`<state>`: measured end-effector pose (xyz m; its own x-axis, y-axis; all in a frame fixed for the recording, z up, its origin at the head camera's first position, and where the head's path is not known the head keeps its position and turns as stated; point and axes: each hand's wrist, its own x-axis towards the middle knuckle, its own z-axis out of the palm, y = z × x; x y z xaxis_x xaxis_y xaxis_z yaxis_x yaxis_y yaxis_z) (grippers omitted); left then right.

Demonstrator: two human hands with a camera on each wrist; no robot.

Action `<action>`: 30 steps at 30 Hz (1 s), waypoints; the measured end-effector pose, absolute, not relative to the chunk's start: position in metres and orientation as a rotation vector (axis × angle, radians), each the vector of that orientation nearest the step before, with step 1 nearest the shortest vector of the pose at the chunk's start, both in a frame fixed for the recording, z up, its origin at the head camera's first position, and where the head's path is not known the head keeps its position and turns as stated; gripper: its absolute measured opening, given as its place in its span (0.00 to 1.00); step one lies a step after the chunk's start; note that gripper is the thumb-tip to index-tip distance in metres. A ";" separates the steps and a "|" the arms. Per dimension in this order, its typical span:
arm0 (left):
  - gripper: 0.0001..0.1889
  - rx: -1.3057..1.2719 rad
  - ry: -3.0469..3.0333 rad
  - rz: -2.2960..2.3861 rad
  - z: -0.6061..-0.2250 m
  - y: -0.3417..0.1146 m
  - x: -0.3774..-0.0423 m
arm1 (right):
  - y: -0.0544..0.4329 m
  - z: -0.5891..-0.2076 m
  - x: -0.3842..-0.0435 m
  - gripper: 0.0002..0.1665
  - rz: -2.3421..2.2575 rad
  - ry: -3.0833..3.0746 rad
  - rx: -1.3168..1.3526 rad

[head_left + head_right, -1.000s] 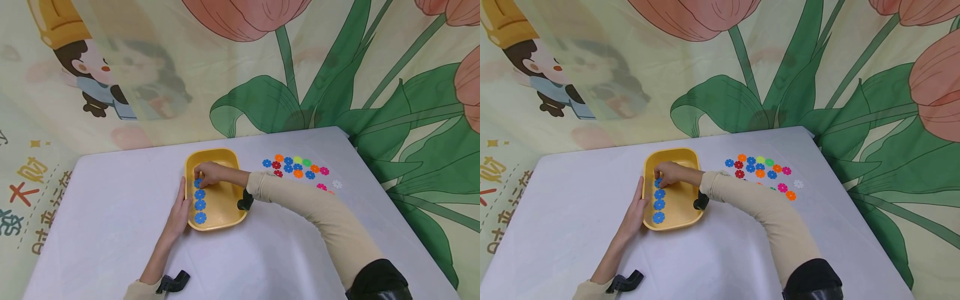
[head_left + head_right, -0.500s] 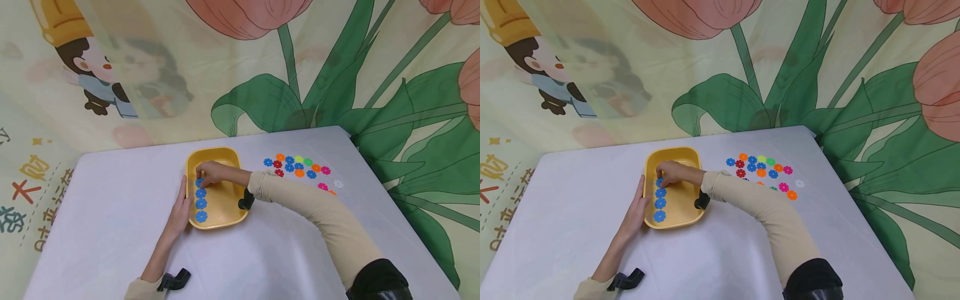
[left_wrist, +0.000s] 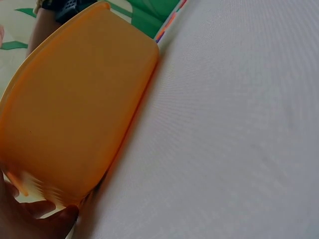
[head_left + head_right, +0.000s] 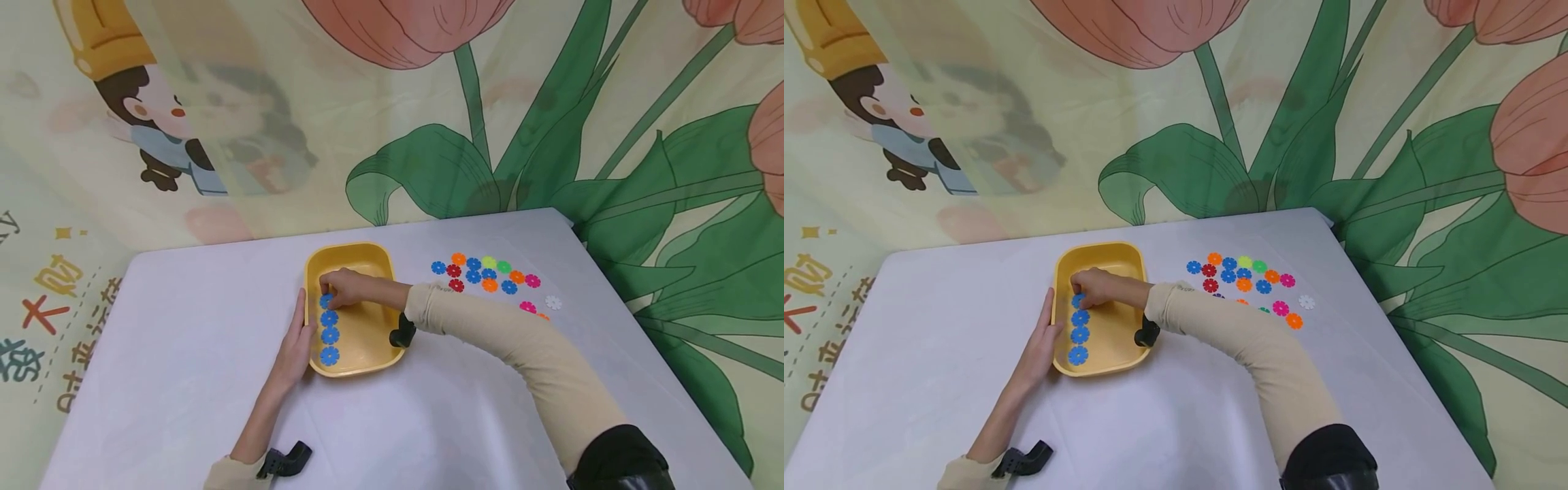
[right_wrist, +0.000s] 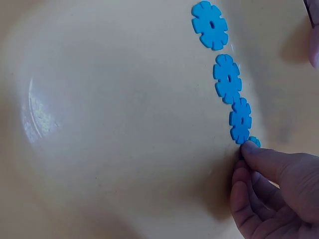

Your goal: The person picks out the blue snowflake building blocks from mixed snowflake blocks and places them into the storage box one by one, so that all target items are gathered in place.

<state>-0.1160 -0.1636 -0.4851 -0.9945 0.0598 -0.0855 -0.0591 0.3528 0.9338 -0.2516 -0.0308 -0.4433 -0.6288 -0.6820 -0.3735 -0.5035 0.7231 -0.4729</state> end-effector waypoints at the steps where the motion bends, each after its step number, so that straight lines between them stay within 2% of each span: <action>1: 0.34 0.002 2.497 1.731 -0.485 -0.163 -0.116 | -0.031 -0.444 -0.250 0.16 -0.430 2.396 -0.905; 16: 0.33 -0.012 2.488 1.726 -0.485 -0.161 -0.114 | -0.018 -0.424 -0.245 0.22 -0.390 2.419 -0.927; 24: 0.33 -0.011 2.500 1.696 -0.485 -0.162 -0.116 | 0.039 -0.379 -0.228 0.22 -0.820 2.433 -0.998; 30: 0.34 -0.028 2.515 1.698 -0.487 -0.164 -0.116 | 0.095 -0.371 -0.195 0.24 -0.946 2.477 -0.909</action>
